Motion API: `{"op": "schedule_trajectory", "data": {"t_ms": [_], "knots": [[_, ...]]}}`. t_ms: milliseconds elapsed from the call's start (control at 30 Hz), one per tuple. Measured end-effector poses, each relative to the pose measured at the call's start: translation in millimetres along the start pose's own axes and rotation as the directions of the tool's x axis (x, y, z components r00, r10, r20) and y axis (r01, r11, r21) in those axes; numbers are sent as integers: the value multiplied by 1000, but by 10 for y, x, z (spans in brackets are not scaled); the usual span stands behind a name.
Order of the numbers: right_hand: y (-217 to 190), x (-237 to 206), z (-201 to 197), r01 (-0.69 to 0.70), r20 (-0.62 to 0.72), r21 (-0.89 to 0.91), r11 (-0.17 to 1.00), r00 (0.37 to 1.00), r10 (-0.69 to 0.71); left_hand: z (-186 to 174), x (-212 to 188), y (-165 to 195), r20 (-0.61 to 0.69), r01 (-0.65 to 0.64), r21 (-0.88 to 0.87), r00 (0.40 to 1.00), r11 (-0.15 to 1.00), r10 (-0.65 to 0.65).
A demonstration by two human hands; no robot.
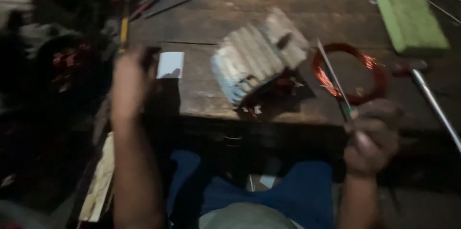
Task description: The person winds copper wire around a metal stator core, inserts small white insulating pieces between layers, and uses a screwdriver to press the wire into place. They repeat this process across multiple slots on the stator.
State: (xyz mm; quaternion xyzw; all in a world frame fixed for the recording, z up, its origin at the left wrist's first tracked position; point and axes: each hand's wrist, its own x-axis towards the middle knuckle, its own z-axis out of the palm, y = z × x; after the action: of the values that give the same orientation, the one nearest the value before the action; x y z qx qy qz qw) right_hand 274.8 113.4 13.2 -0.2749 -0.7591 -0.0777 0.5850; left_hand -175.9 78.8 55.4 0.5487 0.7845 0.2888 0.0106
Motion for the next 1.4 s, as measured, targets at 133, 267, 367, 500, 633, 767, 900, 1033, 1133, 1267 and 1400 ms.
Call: {"op": "schedule_trajectory", "data": {"t_ms": [133, 267, 367, 500, 633, 767, 900, 1033, 1133, 1267, 1400], "knots": [[-455, 55, 430, -160, 48, -166, 973, 984, 170, 110, -318, -236, -73, -269, 361, 946, 893, 315], [-1207, -52, 841, -3, 347, 99, 995, 938, -32, 282, -495, -183, -79, -361, 302, 913, 882, 401], [-1493, -25, 1237, 7, 473, 215, 977, 874, -110, 326, -766, -151, 254, -384, 329, 916, 863, 311], [-1522, 181, 1584, -112, 489, 148, 983, 872, 25, 310, -1135, -214, -209, -458, 274, 830, 846, 517], [-1517, 397, 1817, -185, 562, 203, 962, 826, 40, 150, -1350, -351, -260, -556, 130, 780, 821, 570], [-1642, 450, 2310, -189, 767, 140, 972, 641, 14, -102, -1615, -420, -441, -380, -250, 863, 891, 244], [-1796, 196, 2651, 289, 772, -3, 957, 609, -181, -271, -1703, -429, -395, -234, -531, 919, 815, 6], [-1776, -36, 2661, 164, 717, 54, 985, 680, -152, -241, -1626, -349, -236, 17, -804, 908, 594, -346], [-1707, -80, 2566, 137, 571, 51, 989, 809, -142, -220, -1541, -398, -463, -197, -642, 870, 741, -170], [-1686, -39, 2366, 194, 574, 149, 970, 782, -244, -146, -1443, -462, -290, 33, -728, 890, 685, -352], [-1792, -143, 2060, -124, 493, 285, 950, 869, -35, -79, -1423, -430, -74, 209, -812, 889, 545, -451]]}}
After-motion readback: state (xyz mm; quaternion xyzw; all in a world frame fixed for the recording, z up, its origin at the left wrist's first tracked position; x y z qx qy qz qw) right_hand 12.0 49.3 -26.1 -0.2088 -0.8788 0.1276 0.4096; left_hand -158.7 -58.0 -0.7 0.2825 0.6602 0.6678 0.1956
